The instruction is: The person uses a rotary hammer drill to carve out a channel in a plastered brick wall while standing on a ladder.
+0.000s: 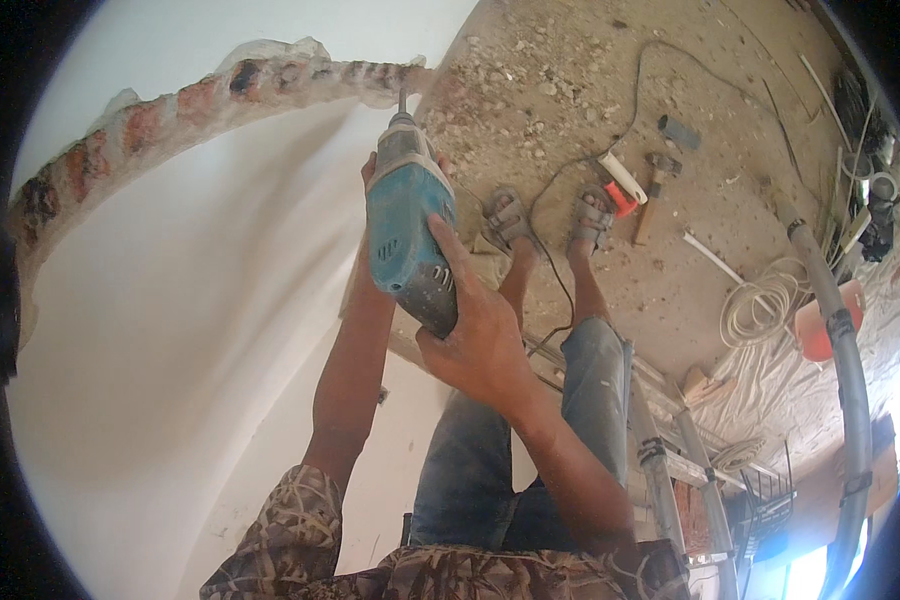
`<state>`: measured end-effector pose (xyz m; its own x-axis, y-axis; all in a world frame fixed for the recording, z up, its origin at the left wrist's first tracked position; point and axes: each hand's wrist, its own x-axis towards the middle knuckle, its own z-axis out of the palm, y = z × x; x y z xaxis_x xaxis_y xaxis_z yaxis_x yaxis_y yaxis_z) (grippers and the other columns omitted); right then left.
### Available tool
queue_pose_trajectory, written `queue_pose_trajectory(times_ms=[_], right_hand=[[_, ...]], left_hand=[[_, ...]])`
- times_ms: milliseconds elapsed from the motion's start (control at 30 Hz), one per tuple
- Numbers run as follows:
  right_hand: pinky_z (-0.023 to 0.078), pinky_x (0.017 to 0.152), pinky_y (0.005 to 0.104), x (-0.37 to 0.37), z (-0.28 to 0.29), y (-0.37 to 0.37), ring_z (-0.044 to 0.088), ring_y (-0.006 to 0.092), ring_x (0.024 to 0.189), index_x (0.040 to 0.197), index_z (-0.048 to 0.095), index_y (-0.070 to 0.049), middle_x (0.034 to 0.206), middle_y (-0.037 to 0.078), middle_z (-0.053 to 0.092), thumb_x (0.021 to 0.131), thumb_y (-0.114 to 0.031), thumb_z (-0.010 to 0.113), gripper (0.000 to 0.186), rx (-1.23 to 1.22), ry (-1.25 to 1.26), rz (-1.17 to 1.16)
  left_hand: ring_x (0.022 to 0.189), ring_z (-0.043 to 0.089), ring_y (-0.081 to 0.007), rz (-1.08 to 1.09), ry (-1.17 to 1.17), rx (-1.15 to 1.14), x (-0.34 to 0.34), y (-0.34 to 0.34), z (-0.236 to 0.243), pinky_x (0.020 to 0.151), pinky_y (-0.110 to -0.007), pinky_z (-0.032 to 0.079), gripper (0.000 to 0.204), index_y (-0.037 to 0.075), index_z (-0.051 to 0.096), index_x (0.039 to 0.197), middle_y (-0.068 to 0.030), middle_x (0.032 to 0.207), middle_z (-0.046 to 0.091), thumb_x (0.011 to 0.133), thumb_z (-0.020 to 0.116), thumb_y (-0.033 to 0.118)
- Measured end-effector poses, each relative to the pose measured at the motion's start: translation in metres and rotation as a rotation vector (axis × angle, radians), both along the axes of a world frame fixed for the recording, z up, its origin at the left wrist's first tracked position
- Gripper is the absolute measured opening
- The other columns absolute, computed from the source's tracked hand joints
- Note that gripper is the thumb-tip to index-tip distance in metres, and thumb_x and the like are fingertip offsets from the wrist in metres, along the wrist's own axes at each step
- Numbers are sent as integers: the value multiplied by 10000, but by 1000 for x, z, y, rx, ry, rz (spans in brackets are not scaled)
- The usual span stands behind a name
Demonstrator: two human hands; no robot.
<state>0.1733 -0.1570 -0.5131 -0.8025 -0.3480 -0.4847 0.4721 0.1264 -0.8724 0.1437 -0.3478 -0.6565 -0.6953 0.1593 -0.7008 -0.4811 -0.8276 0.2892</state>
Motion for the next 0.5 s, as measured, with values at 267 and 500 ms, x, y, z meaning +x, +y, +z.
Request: queue_pose_trajectory(times_ms=[267,500], right_hand=[[290,1192,433,-11,-6,-1,504,408,1353,1600,253,-109,1389,265,543,702,57,593,975,52,-12,-11],[284,1198,425,-15,-1,25,400,356,1446,1594,251,-94,1494,242,446,709,34,617,967,-53,-152,-69]], left_hand=[[1009,695,-240,-89,-35,-258,-20,-8,7,871,-419,592,674,102,607,1273,-125,1130,694,993,372,669],[1181,639,-260,-46,-155,-177,-26,-5,15,1019,-470,530,658,92,526,1370,-125,1281,638,1028,373,633]])
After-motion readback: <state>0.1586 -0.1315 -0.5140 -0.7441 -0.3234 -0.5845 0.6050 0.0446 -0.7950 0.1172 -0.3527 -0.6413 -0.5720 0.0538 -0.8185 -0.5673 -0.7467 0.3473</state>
